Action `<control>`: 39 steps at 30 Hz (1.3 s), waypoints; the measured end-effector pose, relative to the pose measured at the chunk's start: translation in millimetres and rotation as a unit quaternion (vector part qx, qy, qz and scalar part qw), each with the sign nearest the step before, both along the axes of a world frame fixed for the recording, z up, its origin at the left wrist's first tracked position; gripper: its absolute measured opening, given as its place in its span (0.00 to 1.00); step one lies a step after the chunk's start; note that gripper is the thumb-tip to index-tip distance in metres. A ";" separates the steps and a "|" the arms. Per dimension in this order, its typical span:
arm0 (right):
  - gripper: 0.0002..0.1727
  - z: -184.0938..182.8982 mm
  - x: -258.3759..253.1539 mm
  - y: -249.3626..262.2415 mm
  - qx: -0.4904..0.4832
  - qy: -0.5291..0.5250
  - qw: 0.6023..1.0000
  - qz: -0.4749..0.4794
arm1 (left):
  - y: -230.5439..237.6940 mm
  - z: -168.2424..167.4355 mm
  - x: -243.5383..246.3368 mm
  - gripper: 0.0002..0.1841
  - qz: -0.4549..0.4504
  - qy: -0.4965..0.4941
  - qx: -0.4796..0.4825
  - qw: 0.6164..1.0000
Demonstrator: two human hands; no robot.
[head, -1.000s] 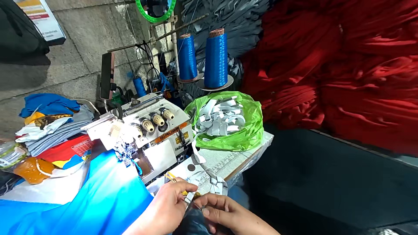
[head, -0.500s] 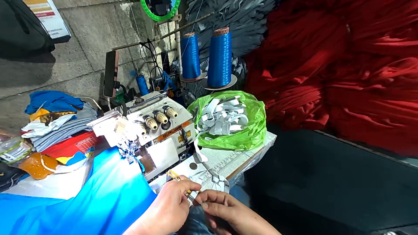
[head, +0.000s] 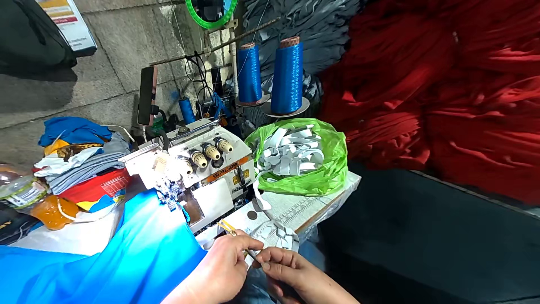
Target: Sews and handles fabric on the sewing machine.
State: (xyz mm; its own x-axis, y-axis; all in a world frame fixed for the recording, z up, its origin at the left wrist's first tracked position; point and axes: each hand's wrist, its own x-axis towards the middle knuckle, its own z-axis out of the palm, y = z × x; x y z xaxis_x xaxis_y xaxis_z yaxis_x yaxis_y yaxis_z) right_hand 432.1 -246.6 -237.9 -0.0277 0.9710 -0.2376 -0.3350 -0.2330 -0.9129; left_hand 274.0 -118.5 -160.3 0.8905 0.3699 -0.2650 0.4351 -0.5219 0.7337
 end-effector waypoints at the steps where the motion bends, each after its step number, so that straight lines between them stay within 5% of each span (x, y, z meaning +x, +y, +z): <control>1: 0.09 -0.2 -0.1 -1.4 0.003 -0.008 1.000 0.003 | -0.1 -1.7 -0.6 0.25 0.002 -0.006 -0.004 1.000; 5: 0.13 19.6 17.6 -13.0 0.036 -0.241 0.968 -0.059 | 1.8 -1.7 -12.5 0.29 0.060 -0.053 -0.033 0.996; 7: 0.20 20.8 35.3 -0.7 0.054 -0.439 0.880 -0.174 | -0.7 -3.2 -25.5 0.29 0.121 -0.147 -0.067 0.979; 9: 0.19 18.6 50.8 24.2 0.028 -0.584 0.780 -0.221 | -6.3 -8.9 -36.8 0.28 0.194 -0.275 -0.127 0.933; 12: 0.18 11.6 60.5 57.3 -0.009 -0.709 0.684 -0.174 | -17.0 -2.3 -48.8 0.23 0.314 -0.395 -0.204 0.839; 16: 0.17 -2.8 42.7 71.0 0.198 -0.726 0.591 -0.289 | -22.4 6.8 -63.4 0.16 0.421 -0.451 -0.201 0.761; 17: 0.16 1.9 26.4 71.0 0.247 -0.694 0.595 -0.322 | -22.4 7.5 -66.0 0.15 0.432 -0.462 -0.194 0.750; 18: 0.16 11.3 3.6 66.9 0.275 -0.638 0.641 -0.326 | -22.8 8.2 -67.5 0.15 0.442 -0.472 -0.191 0.738; 21: 0.21 45.2 -67.0 47.7 0.277 -0.334 0.887 -0.156 | -26.0 9.0 -67.1 0.15 0.464 -0.507 -0.198 0.698; 24: 0.14 54.9 -110.0 54.1 0.263 -0.125 0.954 -0.079 | -29.4 9.6 -69.8 0.15 0.472 -0.525 -0.215 0.674; 26: 0.04 57.9 -123.3 58.9 0.251 -0.089 0.958 -0.107 | -31.6 8.8 -75.4 0.15 0.472 -0.526 -0.232 0.668; 29: 0.05 58.9 -126.1 62.8 0.261 -0.102 0.954 -0.105 | -30.9 2.3 -88.2 0.15 0.465 -0.526 -0.172 0.691; 32: 0.05 57.8 -124.4 64.0 0.310 -0.222 0.918 -0.110 | -24.5 -18.1 -109.1 0.10 0.392 -0.486 0.185 0.759; 34: 0.07 61.0 -121.4 64.6 0.352 -0.325 0.872 -0.103 | -21.4 -17.4 -121.2 0.07 0.325 -0.429 0.314 0.782; 39: 0.09 71.4 -120.6 62.6 0.396 -0.458 0.794 -0.054 | -27.2 -7.2 -126.9 0.10 0.311 -0.353 0.206 0.858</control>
State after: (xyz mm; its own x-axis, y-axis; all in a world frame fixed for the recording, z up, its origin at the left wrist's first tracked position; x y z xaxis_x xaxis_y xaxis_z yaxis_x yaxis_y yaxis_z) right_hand 311.5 -184.0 -166.5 -0.1016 0.8101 0.5774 0.5750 0.5215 -0.6304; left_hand 147.0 -145.7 -167.5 0.3724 0.7646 0.5260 0.2470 -0.6280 0.7379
